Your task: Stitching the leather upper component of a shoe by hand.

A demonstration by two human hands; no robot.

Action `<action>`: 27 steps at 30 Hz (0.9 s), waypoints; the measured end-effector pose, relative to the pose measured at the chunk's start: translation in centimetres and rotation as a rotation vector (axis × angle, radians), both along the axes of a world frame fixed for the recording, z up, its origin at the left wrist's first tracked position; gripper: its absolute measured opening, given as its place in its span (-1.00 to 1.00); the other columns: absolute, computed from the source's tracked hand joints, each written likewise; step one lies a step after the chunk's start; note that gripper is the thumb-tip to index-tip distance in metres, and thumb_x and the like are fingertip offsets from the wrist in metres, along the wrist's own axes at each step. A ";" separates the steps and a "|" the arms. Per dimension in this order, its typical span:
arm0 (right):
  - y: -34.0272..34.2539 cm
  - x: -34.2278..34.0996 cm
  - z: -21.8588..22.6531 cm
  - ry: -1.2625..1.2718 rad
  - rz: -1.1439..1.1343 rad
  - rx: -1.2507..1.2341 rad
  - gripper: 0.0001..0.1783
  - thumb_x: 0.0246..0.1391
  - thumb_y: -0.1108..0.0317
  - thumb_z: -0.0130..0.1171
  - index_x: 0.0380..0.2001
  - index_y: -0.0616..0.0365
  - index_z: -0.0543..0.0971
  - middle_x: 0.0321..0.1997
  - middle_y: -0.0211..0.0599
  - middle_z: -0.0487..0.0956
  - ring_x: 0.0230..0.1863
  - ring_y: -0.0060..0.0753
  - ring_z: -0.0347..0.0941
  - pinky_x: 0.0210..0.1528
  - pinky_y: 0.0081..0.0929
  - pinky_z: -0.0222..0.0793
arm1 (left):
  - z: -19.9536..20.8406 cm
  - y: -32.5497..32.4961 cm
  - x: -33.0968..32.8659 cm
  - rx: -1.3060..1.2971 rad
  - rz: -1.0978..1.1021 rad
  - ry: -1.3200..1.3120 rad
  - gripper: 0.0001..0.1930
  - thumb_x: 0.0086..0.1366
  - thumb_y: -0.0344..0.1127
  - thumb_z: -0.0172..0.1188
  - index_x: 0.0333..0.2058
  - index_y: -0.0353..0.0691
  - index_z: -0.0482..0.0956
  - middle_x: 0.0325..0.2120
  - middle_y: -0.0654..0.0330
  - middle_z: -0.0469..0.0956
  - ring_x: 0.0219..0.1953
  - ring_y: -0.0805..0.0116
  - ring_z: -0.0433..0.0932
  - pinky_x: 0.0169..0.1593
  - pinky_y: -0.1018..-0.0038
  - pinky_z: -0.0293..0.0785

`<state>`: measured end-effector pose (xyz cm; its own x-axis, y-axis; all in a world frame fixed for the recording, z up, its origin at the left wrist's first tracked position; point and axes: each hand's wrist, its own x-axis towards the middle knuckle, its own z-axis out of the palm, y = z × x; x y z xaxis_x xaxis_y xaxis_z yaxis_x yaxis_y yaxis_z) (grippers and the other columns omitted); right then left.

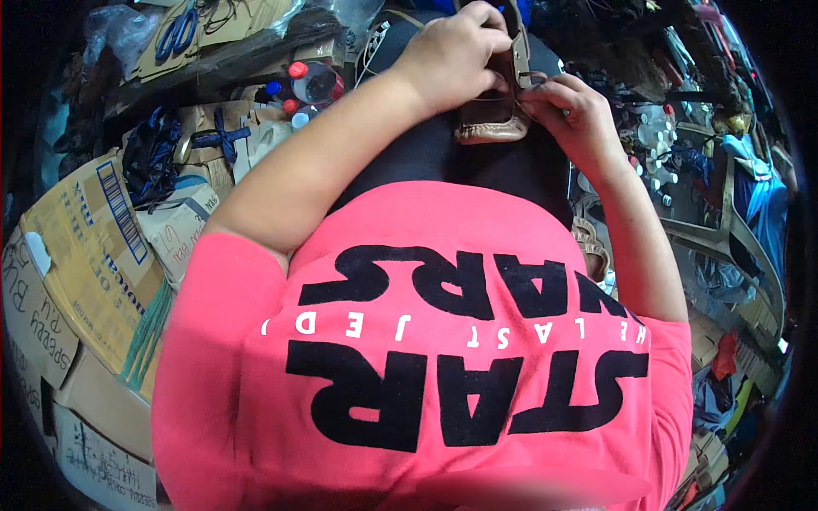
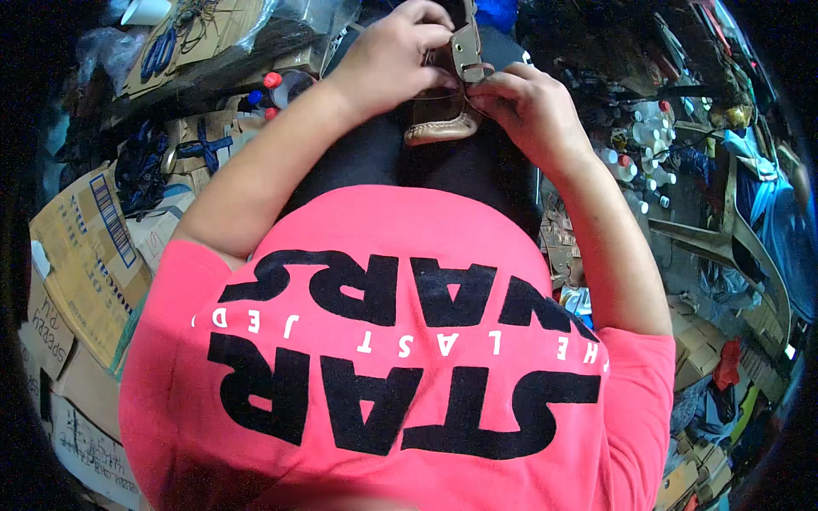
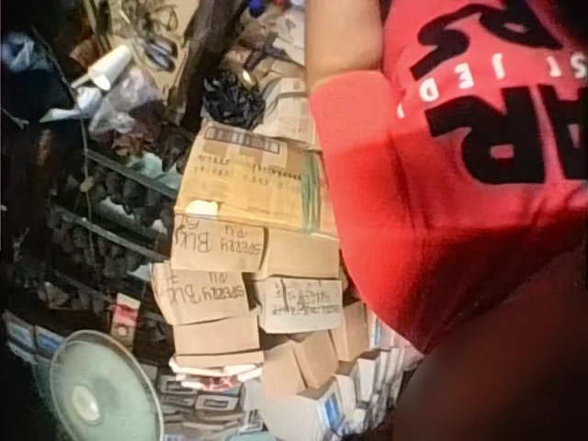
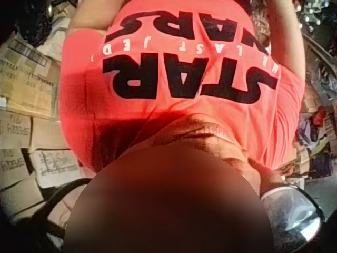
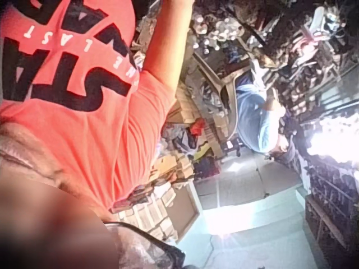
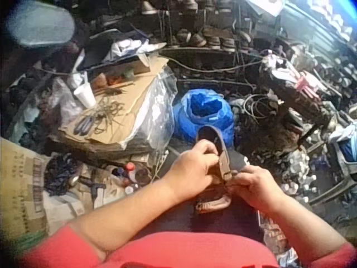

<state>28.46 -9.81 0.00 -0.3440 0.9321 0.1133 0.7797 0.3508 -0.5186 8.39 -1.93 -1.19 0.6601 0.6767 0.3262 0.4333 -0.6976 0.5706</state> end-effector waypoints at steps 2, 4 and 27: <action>-0.6 1.1 -0.8 0.156 -0.039 -0.073 -0.80 -0.01 0.39 0.22 -0.26 0.15 0.60 -0.41 -0.24 0.53 -0.33 -0.27 0.49 -0.24 -0.47 0.38 | 0.5 -2.3 -1.7 0.036 0.077 -0.054 -0.60 -0.01 -0.30 0.32 -0.15 -0.17 0.50 -0.19 0.10 0.46 -0.11 0.11 0.48 -0.07 0.31 0.43; -1.1 1.8 -1.4 0.429 -0.142 -0.199 -0.76 0.02 0.34 0.25 -0.22 0.16 0.61 -0.40 -0.41 0.55 -0.38 -0.51 0.45 -0.28 -0.59 0.34 | 0.9 -4.0 -3.5 -0.061 0.096 -0.099 -0.54 0.03 -0.33 0.29 -0.05 -0.15 0.45 -0.22 0.06 0.51 -0.13 0.09 0.51 -0.07 0.32 0.43; -4.6 7.9 -6.0 -0.234 -0.173 0.010 -0.64 0.18 0.14 -0.05 -0.57 0.16 0.44 -0.57 -0.17 0.44 -0.42 -0.07 0.40 -0.28 -0.27 0.15 | -0.2 2.1 -9.8 -1.469 -0.137 -1.257 -0.70 0.31 -0.20 -0.04 -0.60 -0.13 0.37 -0.75 0.34 0.26 -0.66 0.43 0.29 -0.42 0.44 0.34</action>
<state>36.31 -14.41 -6.01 -0.1977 0.9785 0.0591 0.9264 0.2062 -0.3150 -1.45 0.13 -1.38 0.6012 0.7923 -0.1042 -0.6333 0.5519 0.5425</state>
